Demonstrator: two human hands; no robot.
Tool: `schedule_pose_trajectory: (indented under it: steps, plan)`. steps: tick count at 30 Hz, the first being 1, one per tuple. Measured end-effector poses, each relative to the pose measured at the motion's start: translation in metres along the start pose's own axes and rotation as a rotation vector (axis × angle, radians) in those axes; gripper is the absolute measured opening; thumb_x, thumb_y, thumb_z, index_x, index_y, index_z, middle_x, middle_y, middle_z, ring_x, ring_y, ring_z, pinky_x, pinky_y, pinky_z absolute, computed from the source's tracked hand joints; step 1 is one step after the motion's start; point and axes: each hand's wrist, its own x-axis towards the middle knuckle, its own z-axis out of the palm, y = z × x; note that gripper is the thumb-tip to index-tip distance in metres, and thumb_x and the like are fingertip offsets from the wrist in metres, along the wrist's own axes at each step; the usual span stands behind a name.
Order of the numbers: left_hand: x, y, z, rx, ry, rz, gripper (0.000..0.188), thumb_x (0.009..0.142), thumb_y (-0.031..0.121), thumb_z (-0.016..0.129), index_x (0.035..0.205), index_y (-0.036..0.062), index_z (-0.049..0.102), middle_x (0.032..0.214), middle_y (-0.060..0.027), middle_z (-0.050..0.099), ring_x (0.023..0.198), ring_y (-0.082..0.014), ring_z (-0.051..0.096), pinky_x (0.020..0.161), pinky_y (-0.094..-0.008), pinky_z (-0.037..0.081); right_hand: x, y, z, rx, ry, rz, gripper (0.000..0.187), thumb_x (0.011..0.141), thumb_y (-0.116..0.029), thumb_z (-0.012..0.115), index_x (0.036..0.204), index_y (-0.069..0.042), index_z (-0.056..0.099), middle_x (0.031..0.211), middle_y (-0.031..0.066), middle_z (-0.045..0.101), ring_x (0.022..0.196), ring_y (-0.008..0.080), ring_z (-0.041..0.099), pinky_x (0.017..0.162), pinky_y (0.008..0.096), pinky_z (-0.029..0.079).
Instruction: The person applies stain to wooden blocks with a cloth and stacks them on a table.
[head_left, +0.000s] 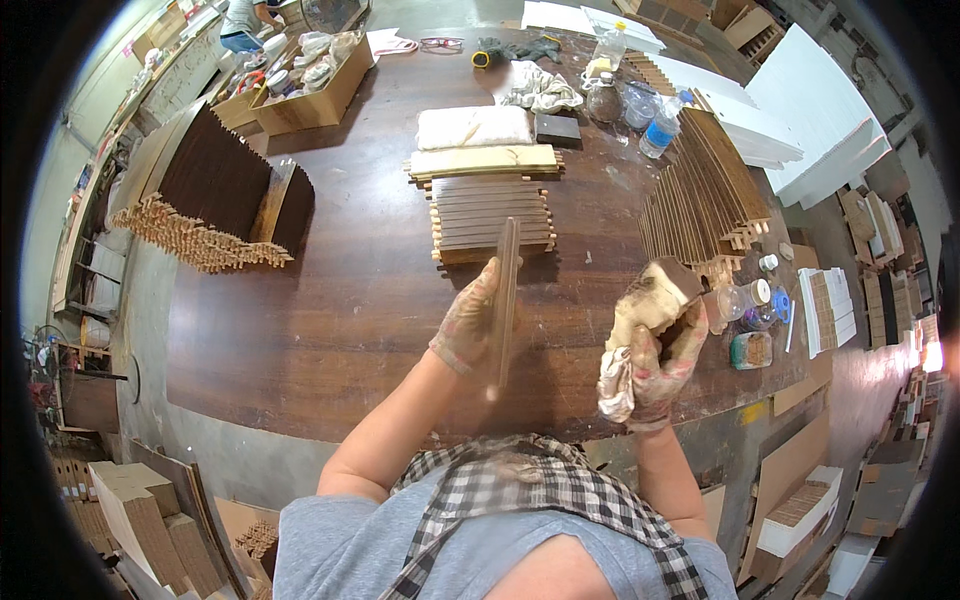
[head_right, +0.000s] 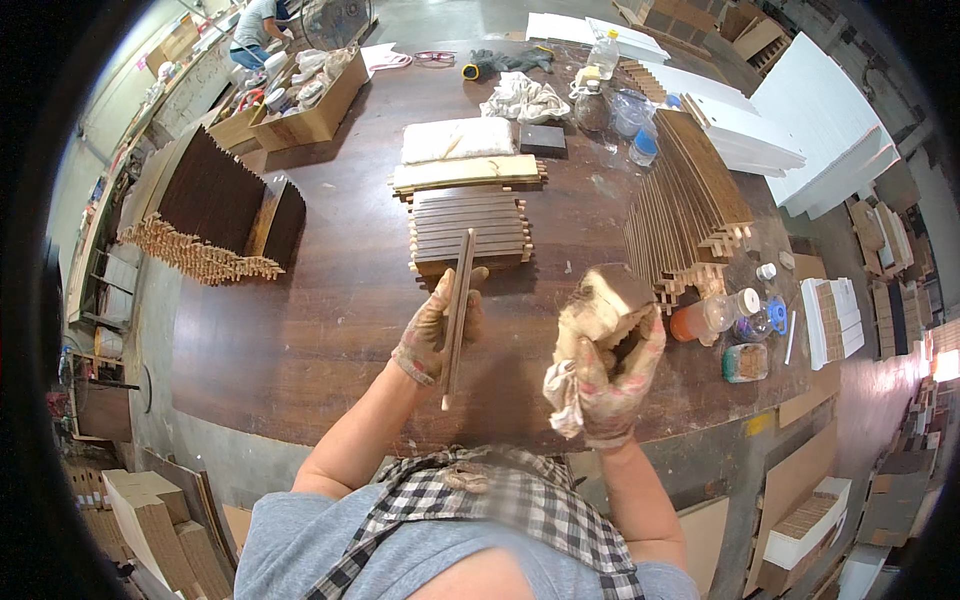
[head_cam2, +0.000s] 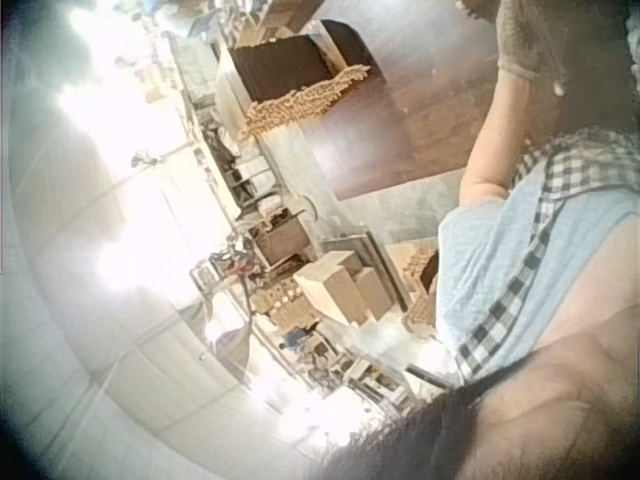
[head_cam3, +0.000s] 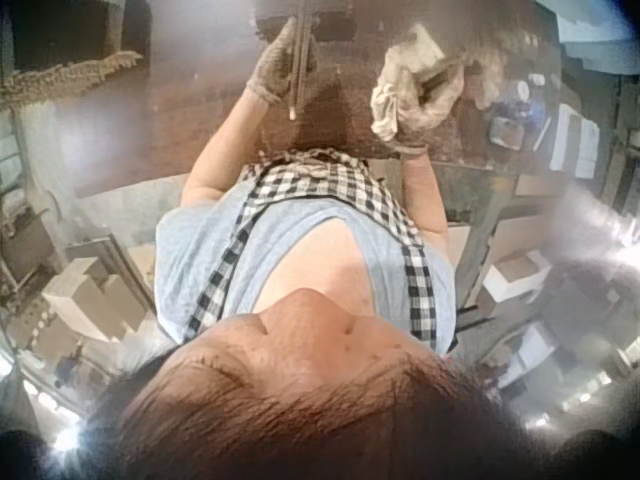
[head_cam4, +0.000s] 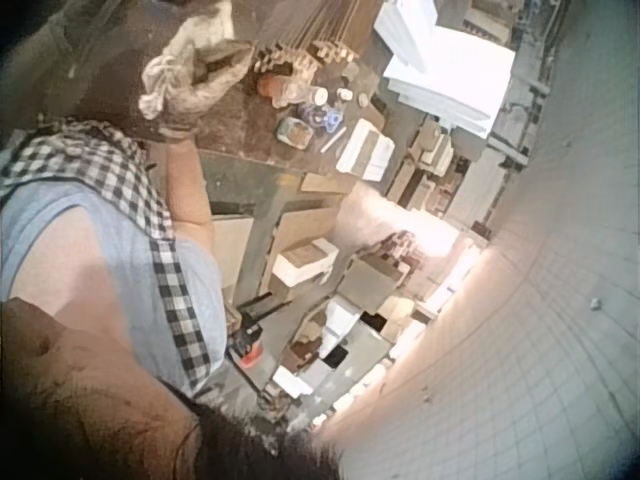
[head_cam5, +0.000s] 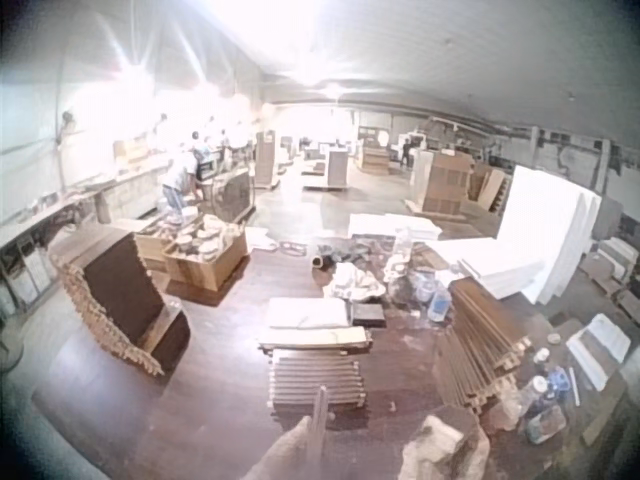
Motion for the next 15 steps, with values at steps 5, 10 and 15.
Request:
schedule_pose_trajectory:
  steps: [5, 10, 15]
  plan:
    - [-0.013, -0.016, 0.007, -0.357, -0.249, -0.124, 0.055, 0.098, 0.041, 0.052, 0.139, 0.0050, 0.046, 0.133, -0.0190, 0.055, 0.116, -0.0346, 0.060, 0.096, -0.0489, 0.053, -0.017, 0.018, -0.024, -0.130, -0.262, 0.058, 0.066, 0.078, -0.010, 0.076, 0.135, 0.004, 0.045, 0.129, 0.0150, 0.054, 0.115, 0.0256, 0.056, 0.096, 0.0337, 0.047]
    - [-0.029, -0.027, 0.009, -0.399, -0.186, -0.060, 0.062, 0.100, 0.051, 0.039, 0.143, 0.0061, 0.041, 0.128, -0.0204, 0.057, 0.110, -0.0360, 0.061, 0.092, -0.0503, 0.052, 0.006, -0.008, -0.041, -0.456, -0.664, -0.100, 0.068, 0.071, -0.013, 0.080, 0.131, -0.001, 0.051, 0.114, 0.0172, 0.062, 0.101, 0.0286, 0.065, 0.085, 0.0346, 0.054]
    - [-0.030, -0.018, 0.002, -0.212, -0.125, -0.022, 0.069, 0.098, 0.059, 0.040, 0.140, 0.0048, 0.044, 0.110, -0.0162, 0.066, 0.093, -0.0259, 0.067, 0.080, -0.0374, 0.058, 0.010, -0.059, -0.014, -0.709, -0.995, -0.191, 0.051, 0.073, -0.023, 0.076, 0.117, -0.002, 0.063, 0.103, 0.0148, 0.065, 0.082, 0.0269, 0.070, 0.070, 0.0366, 0.059]
